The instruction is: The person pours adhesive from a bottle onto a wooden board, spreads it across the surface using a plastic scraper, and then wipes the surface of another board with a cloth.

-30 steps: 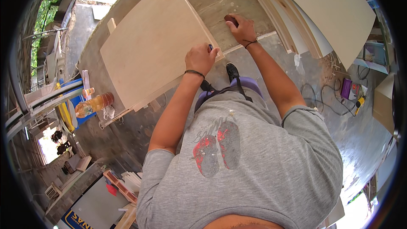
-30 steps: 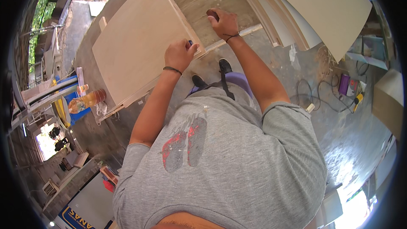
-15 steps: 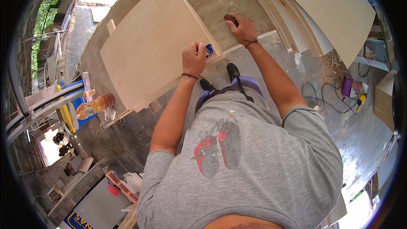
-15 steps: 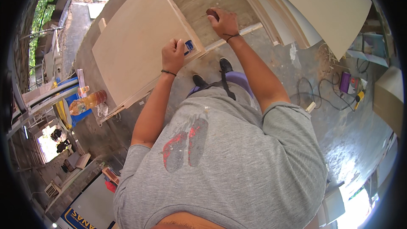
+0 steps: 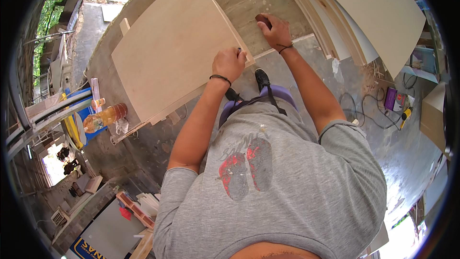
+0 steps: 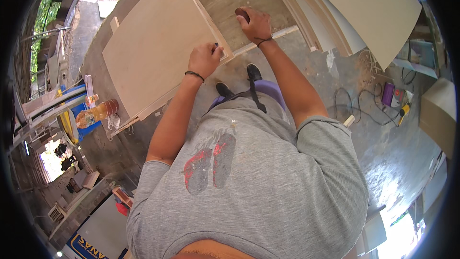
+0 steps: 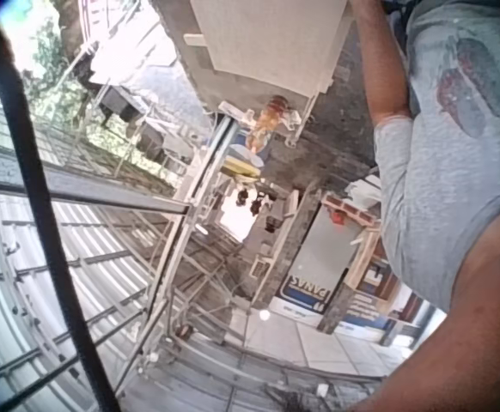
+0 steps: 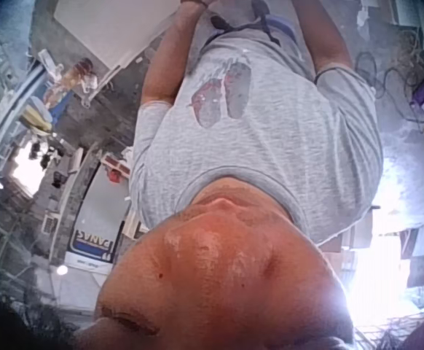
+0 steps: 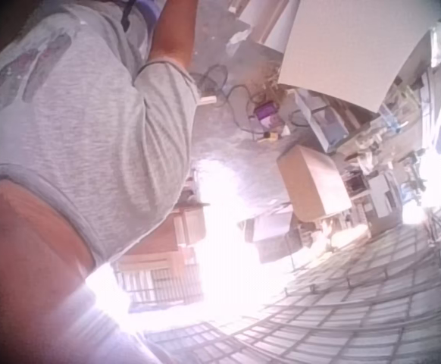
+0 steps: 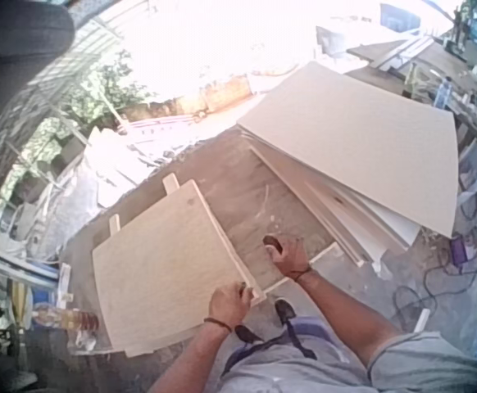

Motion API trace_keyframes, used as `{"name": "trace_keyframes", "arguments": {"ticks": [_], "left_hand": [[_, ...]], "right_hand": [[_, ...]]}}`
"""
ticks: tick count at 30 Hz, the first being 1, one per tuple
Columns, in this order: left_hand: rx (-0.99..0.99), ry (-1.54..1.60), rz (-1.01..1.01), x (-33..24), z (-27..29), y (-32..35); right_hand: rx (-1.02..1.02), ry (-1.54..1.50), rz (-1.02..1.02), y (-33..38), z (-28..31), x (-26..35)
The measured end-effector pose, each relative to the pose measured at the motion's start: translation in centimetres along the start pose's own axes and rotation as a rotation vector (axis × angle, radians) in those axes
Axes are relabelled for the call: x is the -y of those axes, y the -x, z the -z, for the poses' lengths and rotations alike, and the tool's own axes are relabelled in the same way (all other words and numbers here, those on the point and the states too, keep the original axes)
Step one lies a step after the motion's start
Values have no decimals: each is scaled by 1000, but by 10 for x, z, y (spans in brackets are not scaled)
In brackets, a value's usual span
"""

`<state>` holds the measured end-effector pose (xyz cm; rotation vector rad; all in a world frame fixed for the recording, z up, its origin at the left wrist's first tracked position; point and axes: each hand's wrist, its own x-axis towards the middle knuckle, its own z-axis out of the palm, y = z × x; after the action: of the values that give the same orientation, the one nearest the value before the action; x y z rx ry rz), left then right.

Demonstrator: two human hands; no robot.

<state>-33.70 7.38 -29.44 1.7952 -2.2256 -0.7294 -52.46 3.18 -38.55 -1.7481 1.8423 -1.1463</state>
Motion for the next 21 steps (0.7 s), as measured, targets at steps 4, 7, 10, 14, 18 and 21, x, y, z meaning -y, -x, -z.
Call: {"name": "trace_keyframes", "arguments": {"ticks": [4,7,10,14,18,21], "left_hand": [[-38,32,-58,-1,-1,2],[-121,42,-125,2,-5,4],[-159,53,-120,5,-7,3],[-225,208,-92,10,-9,5],[-241,548,91,22,-6,9],[-212,895,190,33,-8,11]], "right_hand": [[-7,16,-5,0,0,-2],[-8,17,-2,0,-2,-2],[9,1,-8,0,1,-1],[37,-24,-31,0,2,-1],[25,4,-23,0,1,0],[27,6,-26,0,1,1]]}}
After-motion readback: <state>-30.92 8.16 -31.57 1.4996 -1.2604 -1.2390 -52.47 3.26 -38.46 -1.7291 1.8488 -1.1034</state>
